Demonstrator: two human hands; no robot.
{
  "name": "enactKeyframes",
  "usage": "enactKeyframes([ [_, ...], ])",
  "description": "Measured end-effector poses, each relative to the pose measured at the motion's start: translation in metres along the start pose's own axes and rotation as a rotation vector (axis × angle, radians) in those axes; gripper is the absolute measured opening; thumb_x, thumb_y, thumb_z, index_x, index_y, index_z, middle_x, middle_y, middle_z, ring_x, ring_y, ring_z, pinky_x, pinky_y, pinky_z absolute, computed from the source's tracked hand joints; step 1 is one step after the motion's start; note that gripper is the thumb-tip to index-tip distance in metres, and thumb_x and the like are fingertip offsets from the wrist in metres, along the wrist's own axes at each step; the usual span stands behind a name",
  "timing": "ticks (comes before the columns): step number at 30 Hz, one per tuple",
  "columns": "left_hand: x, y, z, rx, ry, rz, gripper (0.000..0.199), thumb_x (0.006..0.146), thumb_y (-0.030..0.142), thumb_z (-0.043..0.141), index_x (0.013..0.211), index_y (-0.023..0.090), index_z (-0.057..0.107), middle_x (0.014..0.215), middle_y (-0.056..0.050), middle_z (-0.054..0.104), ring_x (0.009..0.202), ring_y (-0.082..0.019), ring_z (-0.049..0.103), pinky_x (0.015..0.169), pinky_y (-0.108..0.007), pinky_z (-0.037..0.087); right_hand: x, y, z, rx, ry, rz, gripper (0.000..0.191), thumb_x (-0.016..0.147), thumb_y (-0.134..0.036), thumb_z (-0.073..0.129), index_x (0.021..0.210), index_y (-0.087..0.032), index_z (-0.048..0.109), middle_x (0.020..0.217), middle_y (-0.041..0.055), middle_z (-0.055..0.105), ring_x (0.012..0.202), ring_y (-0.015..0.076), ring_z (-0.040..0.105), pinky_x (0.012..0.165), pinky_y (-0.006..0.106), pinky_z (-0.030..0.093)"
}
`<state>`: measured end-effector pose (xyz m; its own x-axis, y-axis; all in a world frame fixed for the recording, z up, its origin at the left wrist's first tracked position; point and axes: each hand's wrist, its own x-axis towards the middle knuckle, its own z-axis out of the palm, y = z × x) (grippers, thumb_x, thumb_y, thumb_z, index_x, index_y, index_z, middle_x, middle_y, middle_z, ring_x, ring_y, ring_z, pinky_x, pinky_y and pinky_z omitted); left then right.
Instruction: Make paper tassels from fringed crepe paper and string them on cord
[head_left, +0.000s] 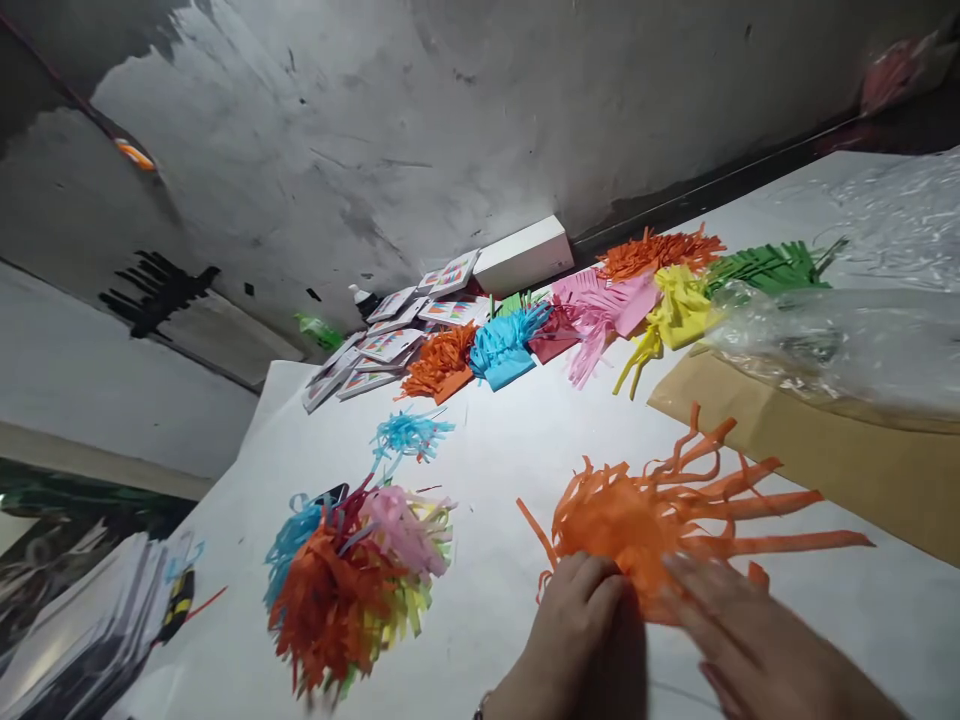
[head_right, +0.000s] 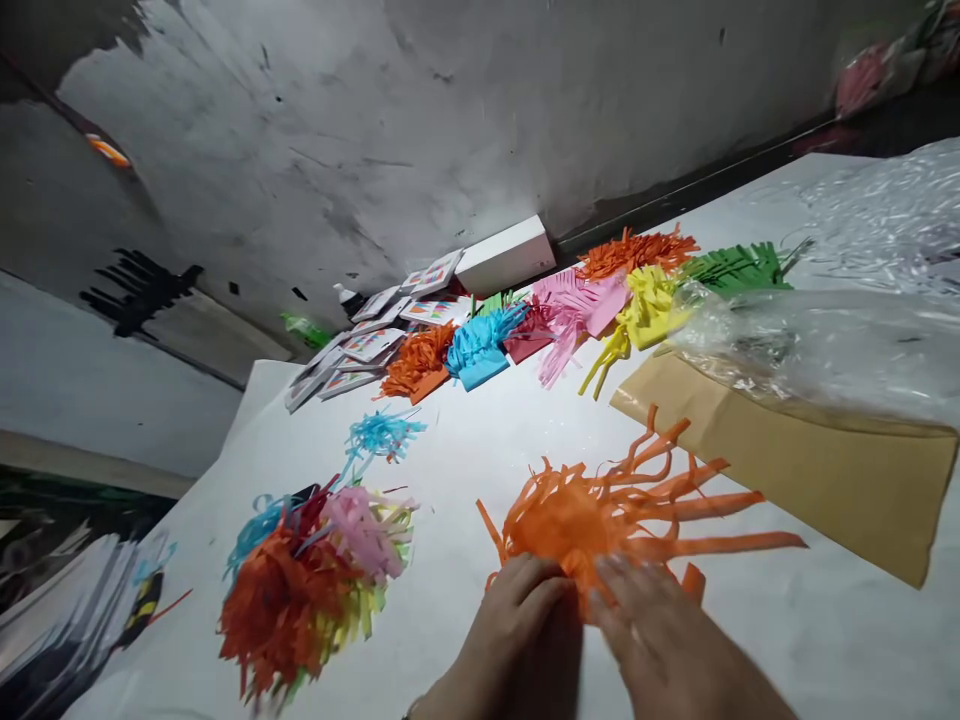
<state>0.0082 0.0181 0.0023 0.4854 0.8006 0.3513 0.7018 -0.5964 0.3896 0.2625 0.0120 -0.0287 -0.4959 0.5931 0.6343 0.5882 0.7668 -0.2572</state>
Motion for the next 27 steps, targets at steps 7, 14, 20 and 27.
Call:
enactKeyframes([
  [7,-0.011,0.014,0.000,-0.058,0.134,-0.019,0.059,0.088,0.047,0.066,0.137,0.018,0.051,0.125,-0.020,0.067,0.114,-0.035,0.064,0.097,-0.053,0.053,0.017,-0.017,0.039,-0.117,0.135,-0.038,0.041,0.092,0.000,0.042,0.117,-0.009,0.072,0.127,0.0140,0.072,0.134,0.0285,0.057,0.124,0.051,0.032],
  [14,0.012,-0.005,-0.010,0.158,0.121,-0.192,0.064,0.071,0.004,0.053,0.132,0.022,0.052,0.091,-0.005,0.073,0.086,-0.025,0.069,0.108,-0.063,0.035,0.000,-0.003,0.010,-0.122,0.016,-0.254,0.039,0.100,-0.008,0.040,0.120,-0.014,0.072,0.135,0.0093,0.068,0.137,0.0268,0.053,0.120,0.048,0.040],
  [20,-0.025,-0.046,-0.087,0.475,0.028,-0.127,0.049,0.083,-0.001,0.049,0.122,0.024,0.065,0.099,-0.004,0.074,0.094,-0.023,0.069,0.110,-0.053,0.038,0.000,0.018,0.007,-0.093,-0.070,-0.349,0.041,0.097,-0.012,0.041,0.127,-0.009,0.069,0.138,0.0151,0.064,0.135,0.0307,0.055,0.116,0.048,0.042],
  [27,-0.080,-0.015,-0.076,0.494,-0.090,-0.107,0.057,0.088,0.008,0.055,0.143,0.024,0.054,0.142,-0.015,0.064,0.137,-0.035,0.054,0.110,-0.054,0.044,0.009,0.003,0.011,-0.071,-0.102,-0.311,0.047,0.088,0.002,0.039,0.117,-0.012,0.073,0.124,0.0135,0.073,0.120,0.0276,0.068,0.114,0.045,0.048],
])
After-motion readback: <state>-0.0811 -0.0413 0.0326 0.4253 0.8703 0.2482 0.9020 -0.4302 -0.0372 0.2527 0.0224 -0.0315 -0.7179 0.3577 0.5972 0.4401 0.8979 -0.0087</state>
